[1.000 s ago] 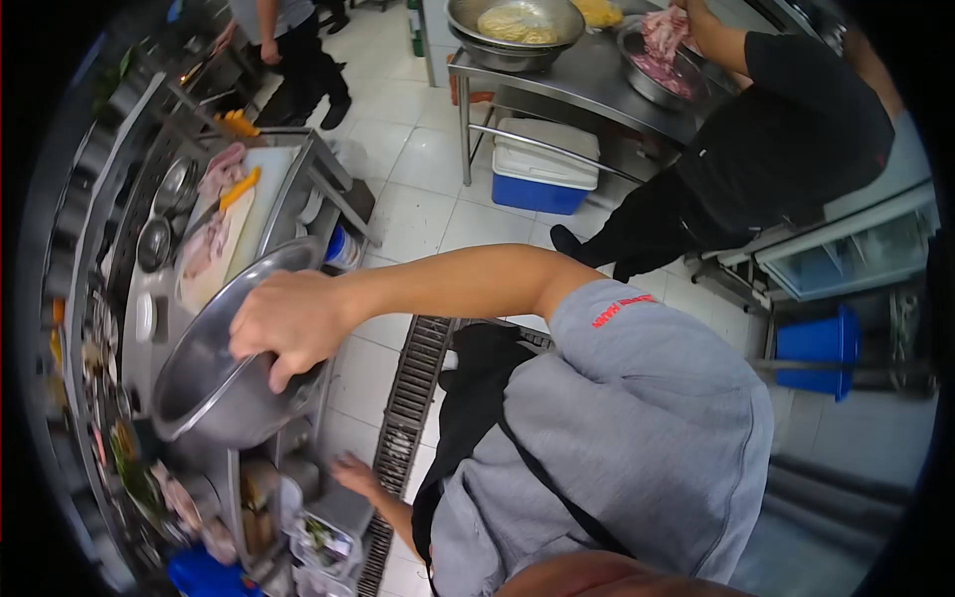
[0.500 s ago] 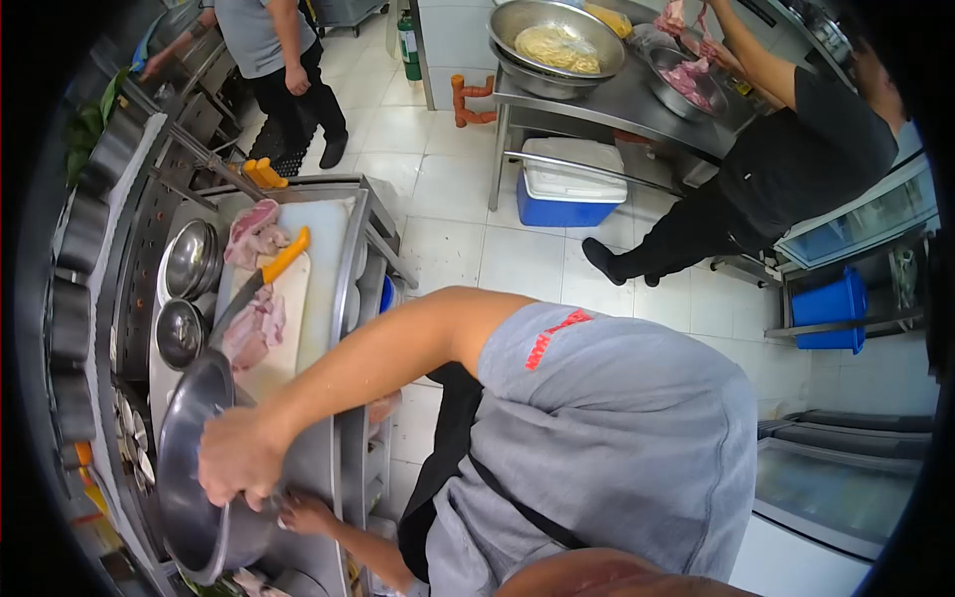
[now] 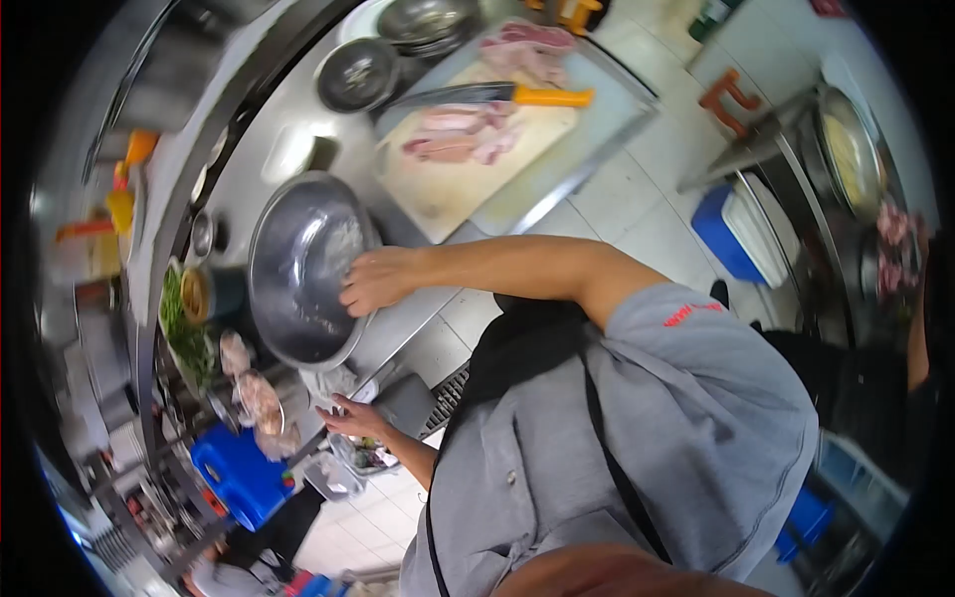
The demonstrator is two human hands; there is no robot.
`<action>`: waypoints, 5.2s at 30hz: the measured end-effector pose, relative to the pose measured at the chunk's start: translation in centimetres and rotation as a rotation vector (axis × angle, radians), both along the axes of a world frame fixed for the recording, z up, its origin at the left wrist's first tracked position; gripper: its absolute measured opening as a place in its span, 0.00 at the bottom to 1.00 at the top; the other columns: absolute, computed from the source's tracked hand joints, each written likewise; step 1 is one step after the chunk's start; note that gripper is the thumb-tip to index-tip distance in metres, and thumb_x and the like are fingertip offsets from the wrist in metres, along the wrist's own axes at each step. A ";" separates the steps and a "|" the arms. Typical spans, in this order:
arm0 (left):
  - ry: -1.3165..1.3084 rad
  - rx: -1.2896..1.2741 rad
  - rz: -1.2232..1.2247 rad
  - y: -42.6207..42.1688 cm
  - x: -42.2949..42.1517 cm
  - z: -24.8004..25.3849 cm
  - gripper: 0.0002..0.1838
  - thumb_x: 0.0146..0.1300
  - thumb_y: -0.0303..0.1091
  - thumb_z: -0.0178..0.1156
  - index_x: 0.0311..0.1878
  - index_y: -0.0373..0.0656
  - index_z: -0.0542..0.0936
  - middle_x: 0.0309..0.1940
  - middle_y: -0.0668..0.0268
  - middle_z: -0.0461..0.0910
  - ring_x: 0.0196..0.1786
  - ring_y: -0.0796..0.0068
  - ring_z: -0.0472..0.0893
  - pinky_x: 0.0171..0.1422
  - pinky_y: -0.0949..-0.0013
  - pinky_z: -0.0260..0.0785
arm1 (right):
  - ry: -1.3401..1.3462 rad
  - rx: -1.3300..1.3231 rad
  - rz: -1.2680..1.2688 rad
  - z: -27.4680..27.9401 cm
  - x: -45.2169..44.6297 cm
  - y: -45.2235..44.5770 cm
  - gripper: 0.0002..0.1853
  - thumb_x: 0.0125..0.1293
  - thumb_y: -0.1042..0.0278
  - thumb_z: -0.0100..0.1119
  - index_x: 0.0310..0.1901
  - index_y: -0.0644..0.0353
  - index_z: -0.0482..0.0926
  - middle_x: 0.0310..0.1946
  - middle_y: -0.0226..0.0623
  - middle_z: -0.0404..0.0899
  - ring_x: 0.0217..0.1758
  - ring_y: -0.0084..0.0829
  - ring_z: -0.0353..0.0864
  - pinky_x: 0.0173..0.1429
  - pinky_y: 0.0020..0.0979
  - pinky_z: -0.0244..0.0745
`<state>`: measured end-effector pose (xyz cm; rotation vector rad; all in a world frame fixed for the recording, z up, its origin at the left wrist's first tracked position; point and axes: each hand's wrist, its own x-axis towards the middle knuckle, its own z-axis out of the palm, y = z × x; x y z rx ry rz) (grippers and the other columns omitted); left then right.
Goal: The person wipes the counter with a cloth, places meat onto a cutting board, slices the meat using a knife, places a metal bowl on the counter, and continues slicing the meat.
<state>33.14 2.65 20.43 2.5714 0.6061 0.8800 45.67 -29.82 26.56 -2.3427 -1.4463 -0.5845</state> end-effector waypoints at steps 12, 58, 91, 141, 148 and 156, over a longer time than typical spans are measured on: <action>-0.263 -0.007 -0.900 -17.4 4.1 12.8 0.13 0.62 0.22 0.65 0.51 0.34 0.81 0.41 0.54 0.83 0.42 0.58 0.82 0.50 0.60 0.73 | 0.081 0.344 -0.842 -2.4 -4.3 -24.5 0.15 0.57 0.73 0.59 0.47 0.55 0.83 0.41 0.39 0.83 0.53 0.43 0.80 0.57 0.44 0.74; 0.261 0.328 -1.136 -38.4 10.7 3.2 0.15 0.58 0.30 0.64 0.50 0.47 0.82 0.47 0.61 0.77 0.52 0.56 0.78 0.56 0.54 0.68 | 1.225 0.749 -0.895 3.1 -16.2 -31.9 0.16 0.67 0.70 0.59 0.56 0.57 0.73 0.20 0.33 0.74 0.22 0.25 0.77 0.26 0.30 0.71; -0.049 -0.179 -1.233 -41.7 10.4 -0.4 0.10 0.53 0.25 0.66 0.40 0.41 0.84 0.41 0.65 0.79 0.45 0.59 0.77 0.52 0.61 0.74 | 0.838 -0.297 -0.911 1.5 -13.2 -28.3 0.10 0.66 0.75 0.46 0.48 0.61 0.66 0.25 0.59 0.81 0.31 0.64 0.83 0.37 0.60 0.76; -0.090 -0.108 -1.096 -40.8 9.2 -0.6 0.12 0.50 0.18 0.65 0.39 0.39 0.82 0.39 0.61 0.80 0.41 0.56 0.79 0.44 0.59 0.76 | 0.943 -0.334 -0.739 0.6 -9.8 -29.0 0.12 0.67 0.73 0.47 0.51 0.61 0.68 0.34 0.57 0.83 0.41 0.61 0.83 0.43 0.58 0.76; -0.056 -0.154 -1.130 -39.8 8.9 -0.3 0.11 0.52 0.18 0.65 0.40 0.38 0.83 0.41 0.60 0.81 0.42 0.57 0.80 0.45 0.61 0.76 | 0.993 -0.274 -0.829 2.9 -15.4 -33.7 0.11 0.75 0.61 0.50 0.49 0.57 0.66 0.29 0.64 0.79 0.38 0.70 0.77 0.42 0.65 0.68; -0.021 -0.070 -1.098 -38.5 8.2 2.4 0.13 0.54 0.24 0.65 0.45 0.41 0.83 0.44 0.58 0.80 0.50 0.51 0.77 0.56 0.54 0.71 | 1.028 -0.287 -0.899 2.6 -15.2 -32.2 0.10 0.71 0.66 0.50 0.50 0.58 0.69 0.31 0.60 0.82 0.38 0.64 0.82 0.44 0.61 0.75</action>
